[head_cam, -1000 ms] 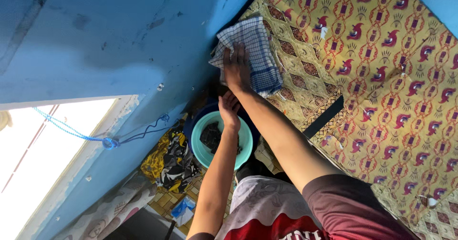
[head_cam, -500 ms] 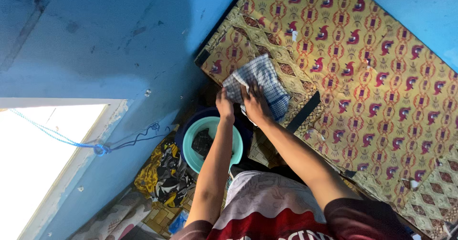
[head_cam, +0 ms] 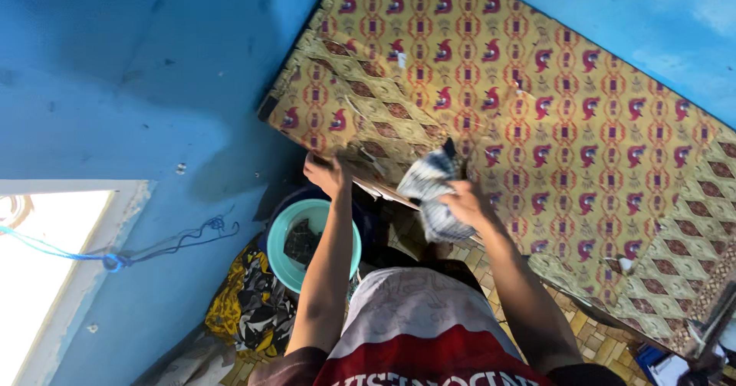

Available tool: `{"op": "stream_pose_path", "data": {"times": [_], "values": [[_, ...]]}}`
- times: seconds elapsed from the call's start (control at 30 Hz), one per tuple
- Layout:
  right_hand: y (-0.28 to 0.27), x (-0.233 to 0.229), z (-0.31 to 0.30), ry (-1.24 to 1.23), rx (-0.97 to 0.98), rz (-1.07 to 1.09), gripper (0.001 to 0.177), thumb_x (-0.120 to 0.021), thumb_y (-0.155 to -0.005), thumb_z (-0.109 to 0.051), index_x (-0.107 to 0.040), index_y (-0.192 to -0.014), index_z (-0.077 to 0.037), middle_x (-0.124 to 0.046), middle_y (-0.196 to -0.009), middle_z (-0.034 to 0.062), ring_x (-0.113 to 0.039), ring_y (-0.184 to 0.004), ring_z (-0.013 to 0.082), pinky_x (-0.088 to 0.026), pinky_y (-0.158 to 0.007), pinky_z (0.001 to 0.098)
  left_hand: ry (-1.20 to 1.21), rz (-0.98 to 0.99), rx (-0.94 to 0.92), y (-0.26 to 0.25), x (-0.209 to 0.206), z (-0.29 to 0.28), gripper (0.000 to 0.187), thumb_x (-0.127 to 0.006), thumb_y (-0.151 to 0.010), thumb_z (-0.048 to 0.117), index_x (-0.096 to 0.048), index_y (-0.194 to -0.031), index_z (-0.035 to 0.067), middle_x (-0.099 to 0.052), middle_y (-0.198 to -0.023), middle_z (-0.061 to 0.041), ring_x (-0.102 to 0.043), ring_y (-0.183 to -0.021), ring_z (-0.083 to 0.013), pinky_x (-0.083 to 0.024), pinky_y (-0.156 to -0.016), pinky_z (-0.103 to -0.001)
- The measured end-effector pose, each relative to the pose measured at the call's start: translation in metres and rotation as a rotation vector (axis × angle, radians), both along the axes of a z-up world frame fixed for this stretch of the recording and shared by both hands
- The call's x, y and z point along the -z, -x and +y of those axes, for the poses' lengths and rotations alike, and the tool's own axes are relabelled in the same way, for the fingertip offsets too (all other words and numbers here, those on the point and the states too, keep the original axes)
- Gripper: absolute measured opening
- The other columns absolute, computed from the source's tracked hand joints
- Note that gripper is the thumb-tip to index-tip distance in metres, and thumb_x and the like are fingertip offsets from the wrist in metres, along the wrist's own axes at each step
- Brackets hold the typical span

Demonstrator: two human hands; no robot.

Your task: The person wipes a patterned mattress cover repeatedly with a small checkered cloth, occasionally dipping the cloth into a blue bucket containing dark items and water.

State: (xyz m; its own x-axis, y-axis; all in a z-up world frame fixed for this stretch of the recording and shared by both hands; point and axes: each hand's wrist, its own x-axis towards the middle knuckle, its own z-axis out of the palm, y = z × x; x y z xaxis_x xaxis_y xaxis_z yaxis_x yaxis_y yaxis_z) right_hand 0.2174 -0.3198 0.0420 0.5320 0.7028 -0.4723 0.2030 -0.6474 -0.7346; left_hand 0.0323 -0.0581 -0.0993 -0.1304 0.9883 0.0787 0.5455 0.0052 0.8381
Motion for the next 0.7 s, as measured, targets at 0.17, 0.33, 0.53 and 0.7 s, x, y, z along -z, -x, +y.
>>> {"op": "stream_pose_path", "data": {"times": [0.17,0.33,0.53,0.7], "values": [[-0.054,-0.003,-0.086,0.041,0.286,-0.540,0.025,-0.069,-0.092,-0.024,-0.070,-0.086,-0.001,-0.071,-0.074,0.0198,-0.068,-0.066,0.0284,-0.053,-0.065,0.0407,-0.138,0.181,0.682,-0.023,-0.064,-0.115,0.084,-0.073,-0.071,0.035,-0.045,-0.138,-0.007,-0.038,-0.146,-0.037,-0.039,-0.132,-0.0555,-0.034,-0.112,-0.055],[-0.089,0.044,-0.070,-0.033,0.184,-0.577,0.020,-0.065,-0.090,-0.024,-0.072,-0.087,-0.006,-0.073,-0.084,0.0195,-0.070,-0.075,0.0371,-0.055,-0.070,0.0462,-0.199,0.439,0.989,-0.047,-0.095,-0.198,0.083,-0.062,-0.098,0.049,-0.038,-0.156,-0.004,-0.023,-0.167,-0.031,-0.021,-0.155,-0.0506,-0.018,-0.123,-0.063],[-0.040,0.067,-0.088,-0.048,-0.318,-0.867,0.054,-0.069,-0.079,-0.029,-0.068,-0.130,-0.012,-0.062,-0.138,0.0252,-0.051,-0.135,0.0480,-0.036,-0.097,0.0738,-0.022,0.660,0.999,-0.057,-0.089,-0.217,0.093,-0.062,-0.087,0.055,-0.033,-0.154,-0.003,-0.018,-0.166,-0.030,-0.013,-0.154,-0.0482,-0.011,-0.122,-0.063],[-0.058,0.094,-0.166,-0.145,-0.150,-0.699,0.057,-0.056,-0.104,-0.035,-0.048,-0.158,-0.020,-0.042,-0.163,0.0263,-0.036,-0.151,0.0445,-0.034,-0.123,0.0709,-0.221,0.702,1.038,-0.085,-0.063,-0.244,0.088,-0.061,-0.094,0.052,-0.031,-0.158,-0.001,-0.020,-0.168,-0.029,-0.014,-0.157,-0.0472,-0.014,-0.125,-0.062]]}}
